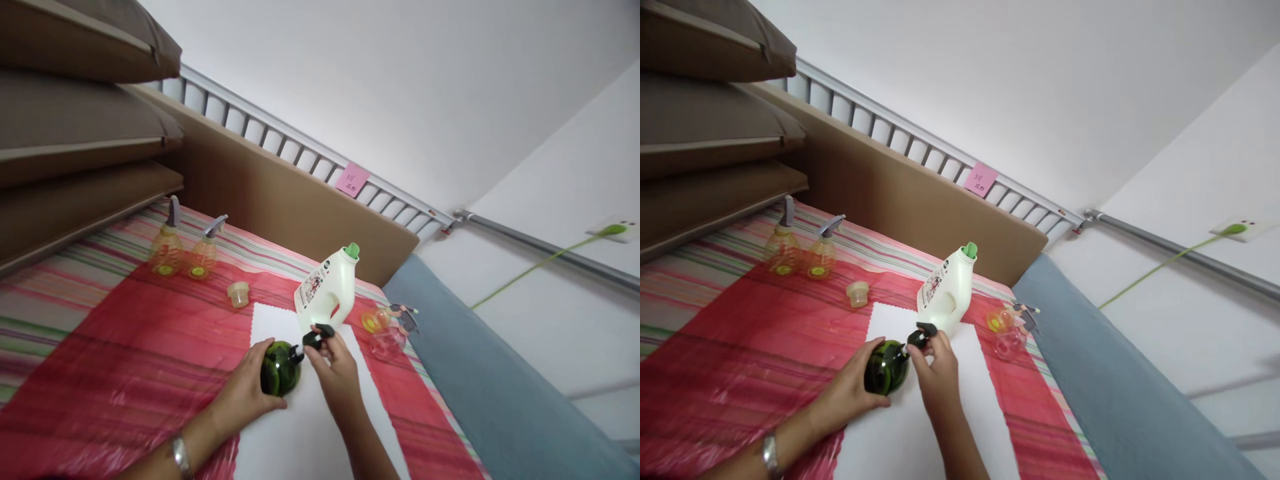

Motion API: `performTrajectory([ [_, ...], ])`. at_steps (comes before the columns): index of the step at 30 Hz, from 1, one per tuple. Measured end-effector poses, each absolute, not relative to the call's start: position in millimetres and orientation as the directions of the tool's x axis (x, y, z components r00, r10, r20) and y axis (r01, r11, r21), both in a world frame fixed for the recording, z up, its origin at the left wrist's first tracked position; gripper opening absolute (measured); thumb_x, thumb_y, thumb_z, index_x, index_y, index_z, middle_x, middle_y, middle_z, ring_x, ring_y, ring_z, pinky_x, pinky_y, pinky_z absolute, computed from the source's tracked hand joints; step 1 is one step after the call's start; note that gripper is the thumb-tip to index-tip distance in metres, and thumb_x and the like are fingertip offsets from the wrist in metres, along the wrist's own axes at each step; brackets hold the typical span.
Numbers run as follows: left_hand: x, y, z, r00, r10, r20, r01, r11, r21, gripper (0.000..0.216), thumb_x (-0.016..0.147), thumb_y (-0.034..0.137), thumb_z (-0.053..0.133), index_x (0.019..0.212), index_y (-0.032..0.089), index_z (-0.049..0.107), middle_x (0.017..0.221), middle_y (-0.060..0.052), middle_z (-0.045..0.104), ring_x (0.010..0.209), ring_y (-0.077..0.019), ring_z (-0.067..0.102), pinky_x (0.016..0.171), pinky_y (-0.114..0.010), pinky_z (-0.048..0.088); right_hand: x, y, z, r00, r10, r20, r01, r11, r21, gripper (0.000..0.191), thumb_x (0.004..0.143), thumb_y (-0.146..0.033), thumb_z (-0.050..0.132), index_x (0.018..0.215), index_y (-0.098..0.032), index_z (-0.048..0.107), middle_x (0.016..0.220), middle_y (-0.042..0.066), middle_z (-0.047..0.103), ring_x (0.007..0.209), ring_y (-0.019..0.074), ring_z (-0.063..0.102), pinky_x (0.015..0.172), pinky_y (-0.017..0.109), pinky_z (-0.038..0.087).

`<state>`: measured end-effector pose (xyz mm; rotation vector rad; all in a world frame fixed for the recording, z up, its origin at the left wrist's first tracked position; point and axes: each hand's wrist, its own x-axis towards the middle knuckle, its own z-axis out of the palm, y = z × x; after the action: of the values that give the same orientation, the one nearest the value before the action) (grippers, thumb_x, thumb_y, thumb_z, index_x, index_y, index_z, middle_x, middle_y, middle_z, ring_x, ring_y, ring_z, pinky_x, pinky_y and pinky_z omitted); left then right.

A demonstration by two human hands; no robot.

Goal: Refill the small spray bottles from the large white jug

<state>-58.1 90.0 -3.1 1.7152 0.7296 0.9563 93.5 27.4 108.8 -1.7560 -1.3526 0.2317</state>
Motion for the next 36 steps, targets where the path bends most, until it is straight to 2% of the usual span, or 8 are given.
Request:
performTrajectory([
  [5,-57.6,87.9,-3.9,0.514,0.818,0.257,0.007,-0.304,0.953,0.091,0.048,0.016,0.08,0.13,0.022,0.04,0.131,-0.012,0.05,0.124,-0.0308,0.044,0.108,-0.05,0.031,87.6,29.8,91.1,0.399,0.892,0.213,0.614,-0.087,-0.785,0.03,0.07,-0.028,0.065,0.099,-0.022,0.068,0.086,0.002,0.064,0.075,0.0187,0.06,0.072,0.03,0.05],
  [12,-56.3,88.6,-4.1,0.52,0.821,0.235,0.026,-0.29,0.957,0.092,0.046,0.017,0.081,0.129,0.02,0.042,0.131,-0.013,0.05,0.123,-0.0317,0.045,0.107,-0.05,0.032,92.8,31.1,68.0,0.506,0.858,0.088,0.436,-0.167,-0.884,0.04,0.065,-0.035,0.069,0.1,-0.018,0.063,0.086,0.005,0.068,0.074,0.0211,0.062,0.073,0.034,0.051],
  [15,-56.3,89.5,-5.2,0.508,0.825,0.249,0.013,-0.297,0.955,0.092,0.045,0.018,0.081,0.129,0.021,0.043,0.13,-0.013,0.051,0.122,-0.0326,0.046,0.106,-0.051,0.033,92.4,30.2,61.7,0.496,0.863,0.093,0.333,-0.09,-0.939,0.043,0.067,-0.041,0.067,0.105,-0.019,0.062,0.097,0.008,0.069,0.085,0.0237,0.063,0.077,0.037,0.05],
  [18,-56.7,90.4,-5.3,0.509,0.824,0.249,0.012,-0.296,0.955,0.093,0.046,0.021,0.082,0.13,0.022,0.042,0.131,-0.013,0.051,0.123,-0.0332,0.045,0.106,-0.052,0.033,91.0,27.2,59.9,0.464,0.882,0.076,0.181,-0.01,-0.983,0.048,0.072,-0.046,0.064,0.113,-0.022,0.06,0.116,0.008,0.065,0.104,0.0259,0.059,0.088,0.04,0.047],
  [21,-57.2,90.5,-3.7,0.519,0.821,0.239,0.013,-0.287,0.958,0.093,0.045,0.02,0.082,0.13,0.021,0.043,0.131,-0.013,0.051,0.123,-0.0332,0.045,0.106,-0.052,0.032,91.4,27.3,57.7,0.438,0.898,0.026,0.091,-0.016,-0.996,0.047,0.07,-0.043,0.068,0.11,-0.021,0.061,0.115,0.009,0.065,0.109,0.0272,0.057,0.096,0.043,0.042],
  [25,-57.7,89.8,-1.5,0.519,0.824,0.228,0.016,-0.275,0.961,0.092,0.046,0.019,0.082,0.129,0.02,0.043,0.13,-0.013,0.051,0.123,-0.0324,0.045,0.107,-0.05,0.032,90.5,31.9,52.8,0.457,0.889,0.021,0.11,-0.033,-0.993,0.039,0.066,-0.037,0.072,0.098,-0.018,0.062,0.099,0.008,0.07,0.098,0.0259,0.062,0.093,0.044,0.045],
  [31,-57.2,90.6,-3.5,0.52,0.819,0.241,0.011,-0.288,0.958,0.095,0.044,0.021,0.083,0.13,0.02,0.043,0.13,-0.013,0.051,0.122,-0.0331,0.045,0.105,-0.051,0.034,84.3,29.0,58.0,0.447,0.894,0.018,0.029,0.006,-1.0,0.049,0.07,-0.039,0.069,0.114,-0.022,0.058,0.123,0.009,0.06,0.115,0.0266,0.054,0.098,0.043,0.042],
  [36,-56.9,91.4,-5.2,0.527,0.816,0.238,0.017,-0.29,0.957,0.095,0.045,0.022,0.083,0.13,0.021,0.043,0.13,-0.013,0.051,0.123,-0.0329,0.045,0.106,-0.05,0.033,86.4,31.3,58.3,0.461,0.887,-0.027,0.049,-0.055,-0.997,0.043,0.061,-0.036,0.076,0.099,-0.02,0.063,0.109,0.009,0.068,0.102,0.0284,0.06,0.094,0.047,0.044],
])
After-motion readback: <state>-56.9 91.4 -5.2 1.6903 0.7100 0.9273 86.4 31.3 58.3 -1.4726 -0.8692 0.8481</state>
